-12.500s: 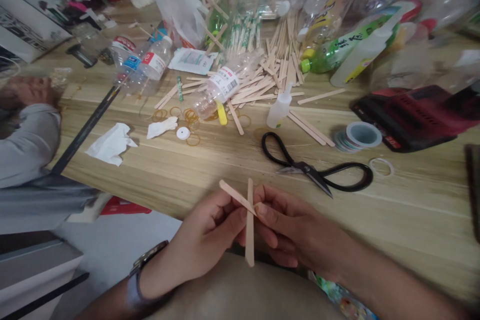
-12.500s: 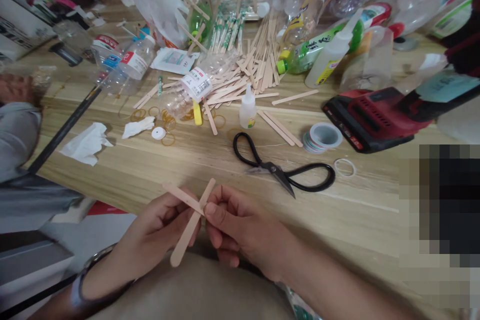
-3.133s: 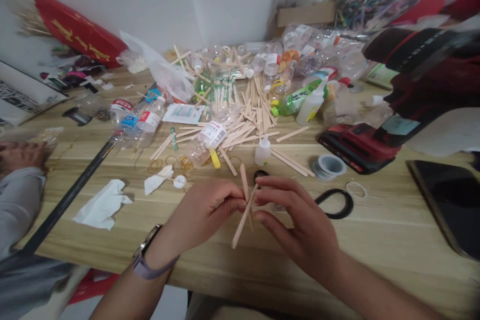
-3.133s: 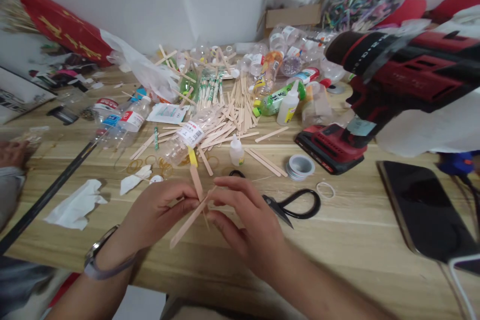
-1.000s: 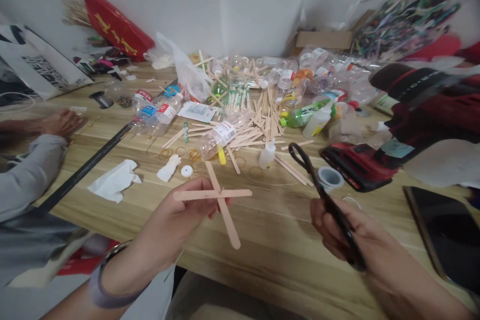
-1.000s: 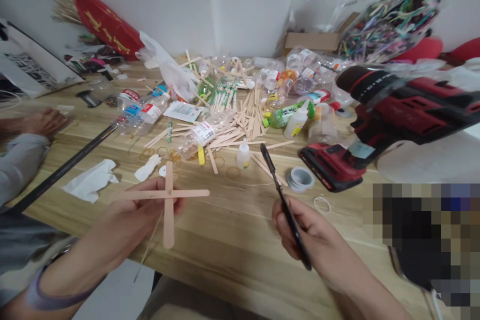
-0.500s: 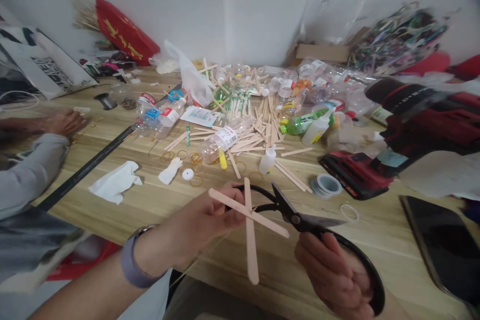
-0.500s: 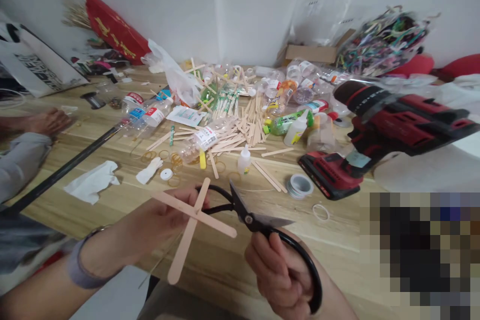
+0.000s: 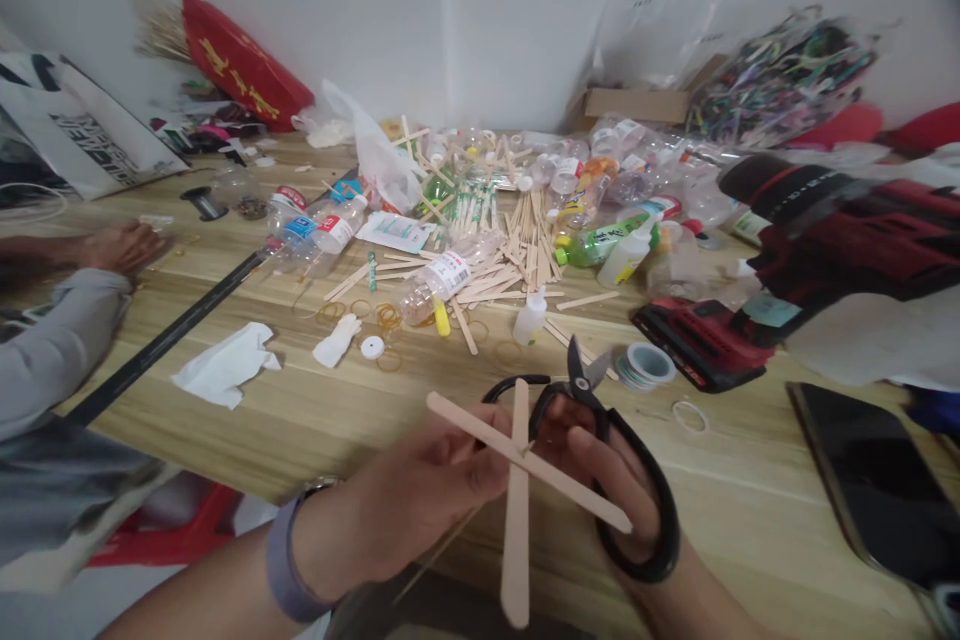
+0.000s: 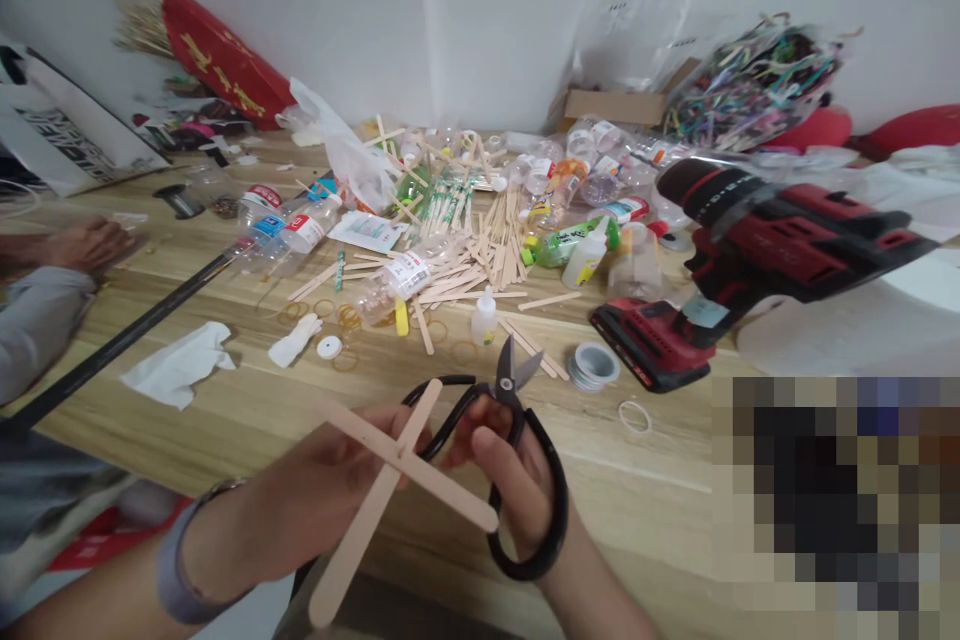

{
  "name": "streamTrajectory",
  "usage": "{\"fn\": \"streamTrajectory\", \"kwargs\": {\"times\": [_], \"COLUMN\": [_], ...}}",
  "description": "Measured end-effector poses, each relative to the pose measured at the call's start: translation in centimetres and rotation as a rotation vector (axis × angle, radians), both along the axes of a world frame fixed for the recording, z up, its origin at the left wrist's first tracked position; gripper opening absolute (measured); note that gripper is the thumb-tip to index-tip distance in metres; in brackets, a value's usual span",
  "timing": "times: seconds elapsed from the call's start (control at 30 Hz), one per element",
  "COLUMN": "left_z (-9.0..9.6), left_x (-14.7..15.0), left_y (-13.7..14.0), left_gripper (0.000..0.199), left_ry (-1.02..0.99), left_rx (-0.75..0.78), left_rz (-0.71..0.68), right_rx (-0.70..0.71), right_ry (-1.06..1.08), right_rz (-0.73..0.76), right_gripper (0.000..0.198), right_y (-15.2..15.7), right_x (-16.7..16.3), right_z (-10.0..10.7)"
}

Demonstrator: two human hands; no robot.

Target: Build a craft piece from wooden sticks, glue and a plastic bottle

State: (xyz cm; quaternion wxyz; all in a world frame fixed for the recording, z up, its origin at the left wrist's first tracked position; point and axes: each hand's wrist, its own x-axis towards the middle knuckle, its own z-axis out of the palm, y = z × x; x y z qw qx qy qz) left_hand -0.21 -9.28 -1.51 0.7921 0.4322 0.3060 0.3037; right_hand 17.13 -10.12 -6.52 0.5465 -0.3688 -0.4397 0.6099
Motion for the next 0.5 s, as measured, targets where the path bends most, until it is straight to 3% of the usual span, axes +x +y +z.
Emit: {"fn": "streamTrajectory", "kwargs": {"times": [0.1, 0.17, 0.23, 0.33, 0.5], "left_z": [-0.2, -0.1, -0.1, -0.2, -0.2], "left_x": [0.1, -0.1, -0.3, -0.4, -0.1], "left_y": [0.0, -0.2, -0.2, 0.1, 1.9], "left_gripper": [0.034, 0.034, 0.033, 0.036, 0.037], "left_ry": [-0.015, 0.033, 0.066, 0.041, 0.025], "left_rx": [0.012, -0.012, -0.034, -0.079, -0.101], "left_rz": [-0.028, -0.019, 0.017, 0.069, 0.097], "right_rx": [-0.162, -0.194, -0.128, 0.087, 0.313], "right_ry": [0.024, 0.035, -0.025, -0.236, -0.883], "right_rz": [0.099, 0.106, 0.021, -0.070, -0.140], "right_gripper": [0.033, 0.041, 0.047, 0.050, 0.035], "right_y": [-0.1, -0.1, 0.0, 0.4, 0.4], "right_x": [-0.5, -0.1, 1.1, 3.6, 6.4], "right_z": [0.6, 0.7, 0.5, 0.1, 1.7]}}
